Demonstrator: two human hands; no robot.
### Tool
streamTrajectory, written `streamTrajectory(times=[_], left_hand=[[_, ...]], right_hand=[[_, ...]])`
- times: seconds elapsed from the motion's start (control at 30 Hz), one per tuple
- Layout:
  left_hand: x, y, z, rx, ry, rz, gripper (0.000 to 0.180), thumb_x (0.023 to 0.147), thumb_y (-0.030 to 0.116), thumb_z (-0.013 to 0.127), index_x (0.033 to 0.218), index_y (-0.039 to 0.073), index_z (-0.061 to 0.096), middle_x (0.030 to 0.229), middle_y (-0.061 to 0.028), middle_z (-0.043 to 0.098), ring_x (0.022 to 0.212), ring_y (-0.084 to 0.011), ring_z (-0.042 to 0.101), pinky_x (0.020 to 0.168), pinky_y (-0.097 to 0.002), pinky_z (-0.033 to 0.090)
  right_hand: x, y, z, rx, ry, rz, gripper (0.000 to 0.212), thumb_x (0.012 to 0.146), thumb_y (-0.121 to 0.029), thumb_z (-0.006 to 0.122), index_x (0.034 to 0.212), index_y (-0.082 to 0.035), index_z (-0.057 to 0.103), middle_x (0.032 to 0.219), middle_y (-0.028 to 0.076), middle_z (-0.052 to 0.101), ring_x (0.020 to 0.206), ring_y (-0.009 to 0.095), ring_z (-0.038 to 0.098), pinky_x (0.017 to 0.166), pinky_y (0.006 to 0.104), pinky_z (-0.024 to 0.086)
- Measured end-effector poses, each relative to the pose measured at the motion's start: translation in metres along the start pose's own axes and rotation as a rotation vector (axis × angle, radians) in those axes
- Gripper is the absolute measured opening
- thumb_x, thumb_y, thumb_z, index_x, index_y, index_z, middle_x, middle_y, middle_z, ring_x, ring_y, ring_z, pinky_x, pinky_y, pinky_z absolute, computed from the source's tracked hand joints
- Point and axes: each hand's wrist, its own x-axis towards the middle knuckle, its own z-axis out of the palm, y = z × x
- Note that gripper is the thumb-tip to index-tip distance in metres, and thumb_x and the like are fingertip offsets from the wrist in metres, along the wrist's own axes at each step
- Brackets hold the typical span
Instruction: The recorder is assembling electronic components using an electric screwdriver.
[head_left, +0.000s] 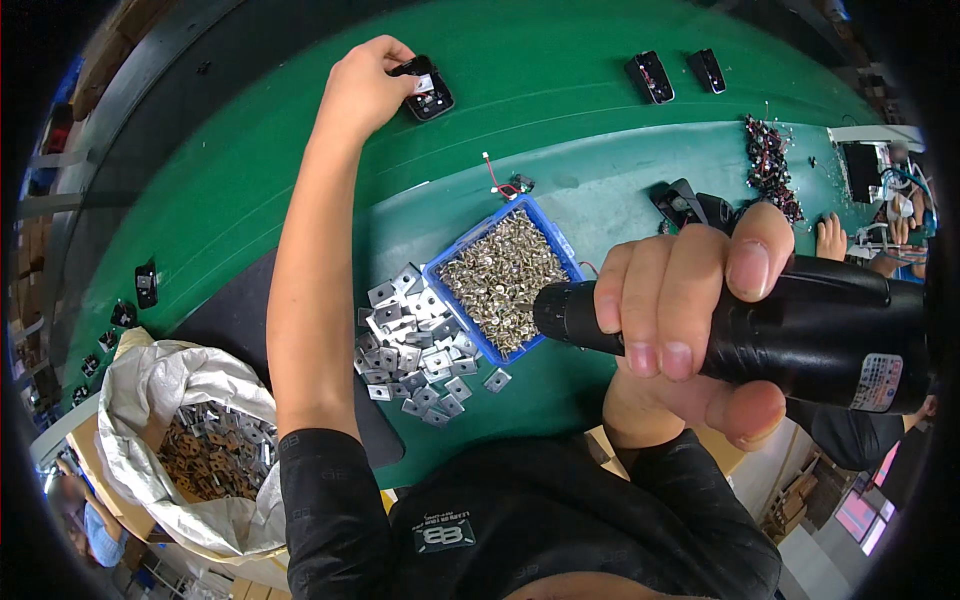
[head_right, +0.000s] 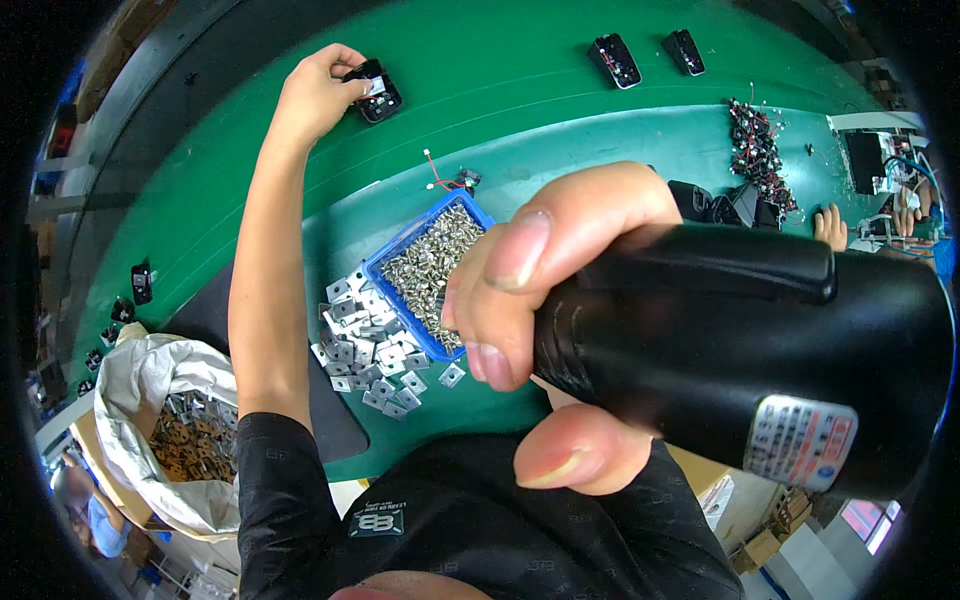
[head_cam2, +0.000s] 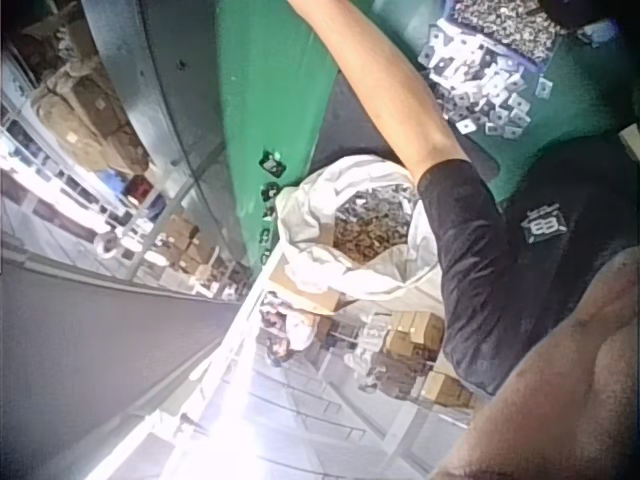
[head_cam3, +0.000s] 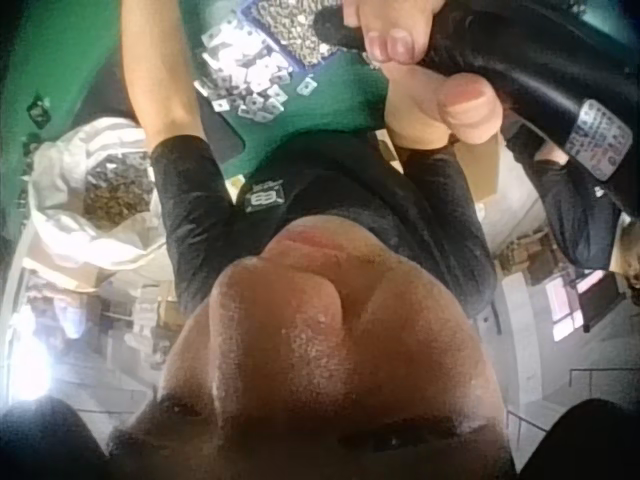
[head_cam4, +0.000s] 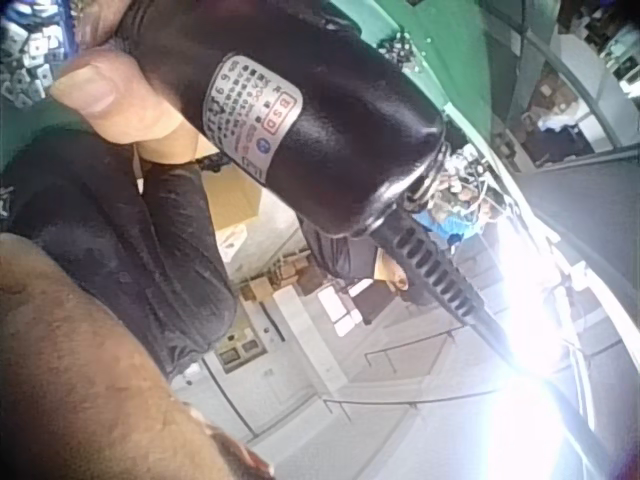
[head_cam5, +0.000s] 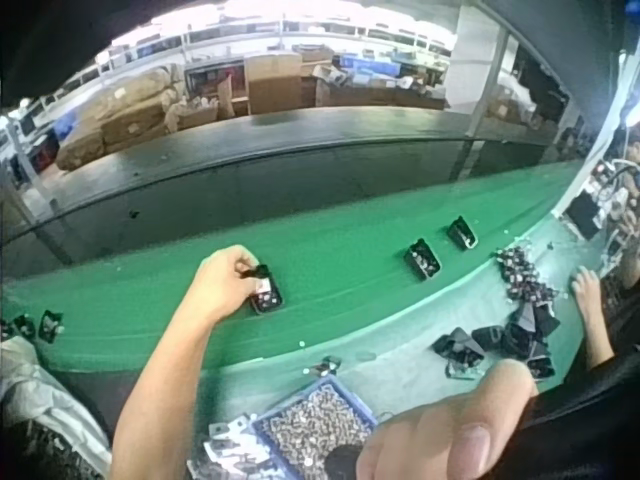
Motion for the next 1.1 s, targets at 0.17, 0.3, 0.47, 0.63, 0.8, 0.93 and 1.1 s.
streamTrajectory(times=[0.17, 0.3, 0.47, 0.63, 0.8, 0.93, 1.1], left_hand=[[-0.009, 0.002, 0.004, -0.082, -0.028, 0.015, 0.045, 0.074, 0.016, 0.071, 0.115, 0.005, 0.058, 0.107, -0.0156, 0.064, 0.098, -0.0277, 0.062, 0.085, -0.0351, 0.049], [-0.022, -0.022, 0.005, -0.496, 0.035, 0.143, 0.067, 0.074, 0.024, 0.073, 0.131, 0.003, 0.046, 0.126, -0.0187, 0.054, 0.117, -0.0294, 0.052, 0.095, -0.0371, 0.044], [-0.050, -0.011, 0.017, 0.038, 0.123, 0.383, 0.081, 0.068, 0.031, 0.078, 0.135, 0.005, 0.040, 0.127, -0.0187, 0.052, 0.120, -0.0326, 0.048, 0.100, -0.0427, 0.038], [-0.058, -0.007, 0.021, 0.112, 0.249, 0.355, 0.069, 0.064, 0.031, 0.079, 0.122, 0.008, 0.049, 0.113, -0.0158, 0.059, 0.109, -0.0358, 0.053, 0.093, -0.0457, 0.041], [-0.116, -0.014, -0.015, 0.042, 0.159, 0.308, 0.063, 0.066, 0.022, 0.076, 0.121, 0.003, 0.050, 0.115, -0.0177, 0.057, 0.106, -0.0355, 0.055, 0.092, -0.0394, 0.044], [-0.163, -0.019, -0.029, -0.063, 0.174, 0.119, 0.069, 0.065, 0.012, 0.077, 0.126, 0.006, 0.048, 0.119, -0.0162, 0.056, 0.112, -0.0317, 0.054, 0.095, -0.0372, 0.043], [-0.173, -0.024, -0.028, -0.056, 0.275, 0.192, 0.069, 0.063, 0.006, 0.075, 0.127, 0.007, 0.048, 0.120, -0.0148, 0.054, 0.112, -0.0312, 0.053, 0.095, -0.0377, 0.044]], right_hand=[[-0.001, 0.001, -0.005, -0.010, -0.031, -0.004, 0.059, 0.077, -0.042, 0.074, 0.111, -0.012, 0.037, 0.074, -0.001, 0.053, 0.065, 0.012, 0.052, 0.070, 0.0292, 0.044], [0.001, -0.002, -0.005, 0.000, -0.083, 0.003, 0.060, 0.077, -0.042, 0.075, 0.113, -0.012, 0.037, 0.073, -0.002, 0.053, 0.064, 0.012, 0.052, 0.070, 0.0293, 0.044], [-0.001, 0.002, -0.003, -0.010, -0.056, -0.005, 0.057, 0.078, -0.040, 0.073, 0.113, -0.012, 0.037, 0.075, -0.001, 0.052, 0.065, 0.013, 0.051, 0.071, 0.0301, 0.042], [-0.004, 0.011, 0.000, 0.059, -0.052, -0.076, 0.056, 0.080, -0.038, 0.072, 0.116, -0.012, 0.038, 0.077, -0.001, 0.052, 0.068, 0.013, 0.051, 0.071, 0.0313, 0.039], [-0.003, 0.014, 0.004, 0.080, -0.060, -0.051, 0.055, 0.080, -0.037, 0.070, 0.118, -0.011, 0.040, 0.077, -0.001, 0.052, 0.067, 0.012, 0.050, 0.072, 0.0311, 0.038], [0.002, 0.019, 0.005, 0.073, -0.123, -0.012, 0.054, 0.082, -0.038, 0.067, 0.120, -0.010, 0.041, 0.078, -0.002, 0.051, 0.068, 0.011, 0.049, 0.074, 0.0314, 0.037], [0.005, 0.041, 0.022, 0.079, -0.125, -0.017, 0.052, 0.084, -0.038, 0.065, 0.121, -0.010, 0.041, 0.078, -0.002, 0.051, 0.068, 0.011, 0.048, 0.074, 0.0310, 0.037]])
